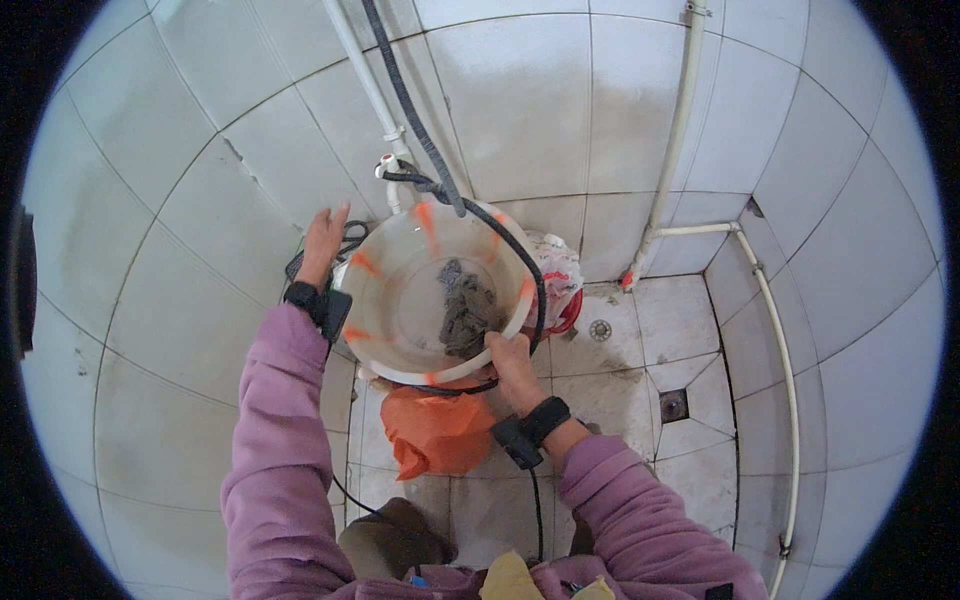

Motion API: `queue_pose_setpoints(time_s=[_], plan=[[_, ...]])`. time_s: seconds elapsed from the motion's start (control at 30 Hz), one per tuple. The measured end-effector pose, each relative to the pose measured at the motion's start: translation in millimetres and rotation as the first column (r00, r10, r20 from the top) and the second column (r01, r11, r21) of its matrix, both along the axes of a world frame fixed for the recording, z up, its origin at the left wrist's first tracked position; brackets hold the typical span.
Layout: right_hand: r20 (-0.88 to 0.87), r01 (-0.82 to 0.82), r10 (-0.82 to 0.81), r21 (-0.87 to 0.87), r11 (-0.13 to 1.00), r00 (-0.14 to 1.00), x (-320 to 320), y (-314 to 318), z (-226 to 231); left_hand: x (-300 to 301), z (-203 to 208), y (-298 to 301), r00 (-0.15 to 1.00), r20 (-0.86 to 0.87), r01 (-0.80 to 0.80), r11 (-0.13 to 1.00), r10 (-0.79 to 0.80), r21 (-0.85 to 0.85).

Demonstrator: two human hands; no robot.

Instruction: The person scrubs a tiled wall with a steel wool pad, repeatedly dipping it into a bucket of water. They add cleaning powder from a packet into the bucket and continue scrubbing the same wall area.

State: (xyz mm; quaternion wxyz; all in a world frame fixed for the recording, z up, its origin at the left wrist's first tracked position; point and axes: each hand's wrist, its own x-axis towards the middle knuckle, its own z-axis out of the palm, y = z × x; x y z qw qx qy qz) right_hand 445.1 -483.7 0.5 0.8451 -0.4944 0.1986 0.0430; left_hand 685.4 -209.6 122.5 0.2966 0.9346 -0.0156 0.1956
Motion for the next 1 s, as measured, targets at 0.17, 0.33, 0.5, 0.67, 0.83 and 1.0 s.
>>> queue_pose_setpoints(time_s=[0.17,0.33,0.5,0.67,0.83,1.0], plan=[[-0.007,0.047,-0.046,0.084,0.995,0.999,-7,0,10,-96,-34,52,0.93,-0.363,-0.048,0.998,0.056,0.031],[-0.046,-0.078,0.083,0.09,0.993,0.996,-13,3,19,-187,-49,57,0.804,-0.581,-0.247,0.82,-0.123,-0.516],[0.017,-0.139,0.138,0.078,0.987,0.99,-23,12,28,-232,-52,60,0.824,-0.558,-0.341,0.707,-0.091,-0.619],[-0.03,-0.21,0.214,0.093,0.973,0.976,-39,20,43,-276,-34,71,0.882,-0.47,-0.332,0.686,-0.017,-0.648],[-0.038,-0.316,0.318,0.053,0.947,0.947,-60,21,55,-322,-7,84,0.919,-0.386,-0.349,0.614,0.077,-0.708],[0.035,-0.453,0.452,0.038,0.891,0.891,-80,26,59,-374,16,98,0.934,-0.34,-0.326,0.661,0.113,-0.676]])
